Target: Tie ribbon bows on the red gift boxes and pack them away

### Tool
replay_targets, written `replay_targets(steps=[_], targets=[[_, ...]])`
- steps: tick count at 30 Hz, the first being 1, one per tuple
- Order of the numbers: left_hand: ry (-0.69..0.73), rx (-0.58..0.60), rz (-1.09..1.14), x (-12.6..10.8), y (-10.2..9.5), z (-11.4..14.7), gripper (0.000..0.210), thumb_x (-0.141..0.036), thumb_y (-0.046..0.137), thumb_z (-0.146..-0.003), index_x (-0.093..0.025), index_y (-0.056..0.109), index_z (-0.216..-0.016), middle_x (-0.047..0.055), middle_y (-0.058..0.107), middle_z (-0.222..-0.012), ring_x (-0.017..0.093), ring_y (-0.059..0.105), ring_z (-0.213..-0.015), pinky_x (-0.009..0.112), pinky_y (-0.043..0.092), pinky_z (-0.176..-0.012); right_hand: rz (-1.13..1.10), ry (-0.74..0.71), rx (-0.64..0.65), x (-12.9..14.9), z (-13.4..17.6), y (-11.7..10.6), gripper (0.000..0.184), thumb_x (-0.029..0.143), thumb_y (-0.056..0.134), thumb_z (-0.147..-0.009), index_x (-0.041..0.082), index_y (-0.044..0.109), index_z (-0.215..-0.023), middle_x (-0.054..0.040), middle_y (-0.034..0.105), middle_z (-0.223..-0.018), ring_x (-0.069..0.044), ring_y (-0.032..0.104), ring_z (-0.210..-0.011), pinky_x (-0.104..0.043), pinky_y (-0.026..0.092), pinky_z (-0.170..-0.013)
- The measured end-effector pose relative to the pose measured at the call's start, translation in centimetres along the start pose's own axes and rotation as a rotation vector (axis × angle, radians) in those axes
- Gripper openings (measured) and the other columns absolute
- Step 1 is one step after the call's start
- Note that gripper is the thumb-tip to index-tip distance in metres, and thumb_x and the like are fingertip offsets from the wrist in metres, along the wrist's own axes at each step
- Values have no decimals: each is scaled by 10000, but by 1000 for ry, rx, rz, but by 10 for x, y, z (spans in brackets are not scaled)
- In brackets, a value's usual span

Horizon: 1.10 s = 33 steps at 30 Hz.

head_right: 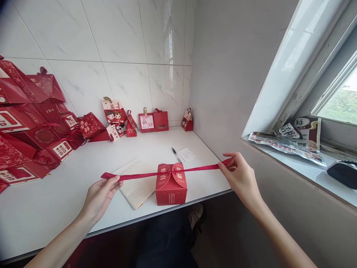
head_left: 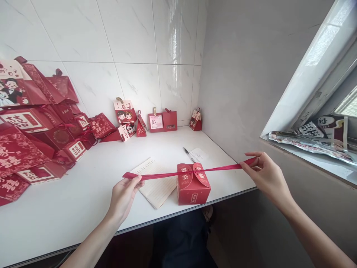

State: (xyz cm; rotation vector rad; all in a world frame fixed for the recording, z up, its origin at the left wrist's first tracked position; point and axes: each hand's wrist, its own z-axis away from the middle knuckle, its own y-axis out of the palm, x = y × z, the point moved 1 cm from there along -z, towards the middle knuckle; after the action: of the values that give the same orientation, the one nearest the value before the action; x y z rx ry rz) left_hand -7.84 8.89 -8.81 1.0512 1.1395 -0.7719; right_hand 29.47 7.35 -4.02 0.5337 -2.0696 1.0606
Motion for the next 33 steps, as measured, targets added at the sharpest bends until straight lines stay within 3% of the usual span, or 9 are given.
replay_targets(steps=[5,8,11,14,17,20,26,33], targets=[[-94,3,-78,5,-7,-4,265,-273,825,-545,-98,667,-666,46,633,-683,152,617,-703,273,553,-752,21,25,96,-16,-1,4,389,490,591,-637,223,553,-917,8,576,-618,-234,587,-648,-365,453,-582],[2,36,-4,-12,9,-12,291,-281,835,-535,-112,626,-646,22,615,-662,142,611,-692,268,545,-721,-14,-17,40,-3,-6,6,423,498,624,-631,217,551,-939,6,576,-618,-232,588,-634,-369,448,-583],[208,149,129,-44,50,-17,302,-310,818,-577,-131,587,-652,-11,596,-667,114,594,-687,258,535,-720,-186,-135,-30,37,-14,8,469,493,673,-646,214,524,-991,11,583,-620,-220,607,-638,-365,466,-614],[373,345,166,-76,103,-14,246,-324,762,-666,-138,615,-730,0,629,-738,119,611,-731,276,523,-749,-370,-290,-16,91,-21,14,487,428,715,-670,219,486,-1046,23,599,-649,-186,610,-635,-350,494,-648],[435,494,122,-96,147,-4,213,-329,720,-713,-148,643,-792,17,668,-801,121,625,-735,267,501,-735,-545,-403,89,132,-25,24,512,360,725,-690,223,454,-1102,35,608,-662,-166,616,-639,-336,516,-664],[461,590,40,-103,170,4,167,-312,688,-748,-153,651,-777,18,681,-787,123,624,-757,240,479,-713,-623,-421,205,151,-29,32,498,339,725,-700,213,470,-1108,22,638,-698,-167,630,-672,-353,528,-713],[424,633,5,-103,168,7,217,-359,695,-754,-151,660,-803,34,690,-817,127,626,-779,236,481,-708,-699,-324,267,144,-37,37,493,380,780,-649,190,541,-1036,14,648,-708,-157,625,-669,-334,523,-693],[408,693,65,-105,157,10,239,-374,630,-788,-145,578,-741,14,644,-771,97,580,-595,246,473,-624,-772,-325,322,140,-38,38,356,382,754,-690,162,586,-914,-22,656,-752,-151,629,-711,-291,522,-669]])
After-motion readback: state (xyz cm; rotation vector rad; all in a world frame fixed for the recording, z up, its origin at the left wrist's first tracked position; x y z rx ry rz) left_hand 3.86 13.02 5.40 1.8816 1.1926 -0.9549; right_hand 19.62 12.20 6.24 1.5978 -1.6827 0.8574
